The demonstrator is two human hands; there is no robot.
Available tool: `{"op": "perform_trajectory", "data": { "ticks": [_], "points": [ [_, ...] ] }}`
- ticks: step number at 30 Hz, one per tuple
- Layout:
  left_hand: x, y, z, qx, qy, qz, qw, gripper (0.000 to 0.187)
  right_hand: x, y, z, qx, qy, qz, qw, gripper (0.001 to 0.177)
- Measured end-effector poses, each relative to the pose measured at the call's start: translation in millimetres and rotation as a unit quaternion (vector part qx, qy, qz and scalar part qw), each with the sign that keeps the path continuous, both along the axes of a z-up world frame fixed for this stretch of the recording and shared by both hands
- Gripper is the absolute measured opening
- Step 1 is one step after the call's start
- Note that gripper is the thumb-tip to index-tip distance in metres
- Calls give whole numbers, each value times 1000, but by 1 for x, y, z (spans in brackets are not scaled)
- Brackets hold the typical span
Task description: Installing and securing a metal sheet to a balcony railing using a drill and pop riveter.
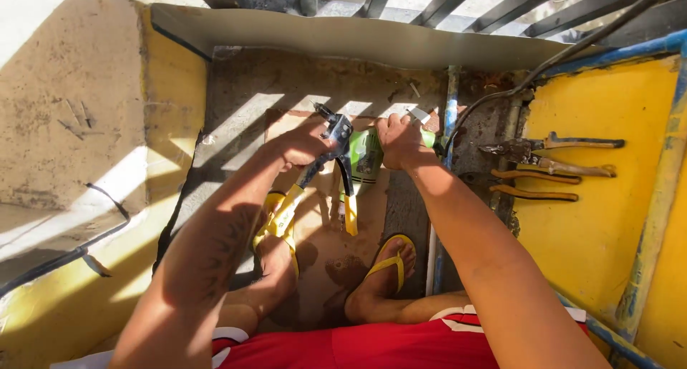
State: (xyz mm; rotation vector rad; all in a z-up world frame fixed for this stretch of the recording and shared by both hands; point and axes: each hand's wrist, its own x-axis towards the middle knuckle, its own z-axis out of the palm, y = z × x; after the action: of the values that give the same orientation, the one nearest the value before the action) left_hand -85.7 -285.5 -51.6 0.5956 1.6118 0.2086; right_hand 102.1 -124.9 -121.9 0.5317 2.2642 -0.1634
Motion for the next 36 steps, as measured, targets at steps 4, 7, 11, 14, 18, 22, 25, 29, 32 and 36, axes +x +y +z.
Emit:
{"op": "perform_trajectory", "data": {
  "ticks": [4, 7, 11, 14, 18, 22, 25, 29, 32, 36],
  "points": [
    [10, -25, -77, -37, -21, 26, 999, 68, -12, 14, 9, -22, -54, -21, 998, 54],
    [13, -53, -169, 1, -42, -21, 999, 55, -5, 18, 44, -112, -111, -122, 980, 45],
    [19, -63, -204, 62, -58, -25, 996, 53, -12, 20, 122, -186, -76, -204, 958, 46],
    [29, -54, -167, 15, -4, -9, 1000, 48, -21, 25, 190, -132, -77, -159, 975, 38],
    [51, -48, -152, 81, 37, 40, 995, 42, -5, 43, 239, -68, -16, -158, 985, 35],
    [79, -48, -182, 60, 14, 130, 990, 35, 4, 29, 289, -35, 15, -284, 958, 44],
    [96, -50, -214, 103, 137, 208, 963, 38, 48, 44, 254, -39, 267, -168, 948, 44],
    [95, -32, -185, 156, 184, 327, 914, 47, 72, 38, 229, -26, 429, -167, 888, 38],
    [92, -2, -81, 195, -246, 533, 786, 66, 75, 25, 232, -32, 510, -143, 848, 33],
    [99, 38, 26, 282, -650, 533, 462, 93, 58, 3, 247, -72, 568, -116, 812, 29]
  ]
}}
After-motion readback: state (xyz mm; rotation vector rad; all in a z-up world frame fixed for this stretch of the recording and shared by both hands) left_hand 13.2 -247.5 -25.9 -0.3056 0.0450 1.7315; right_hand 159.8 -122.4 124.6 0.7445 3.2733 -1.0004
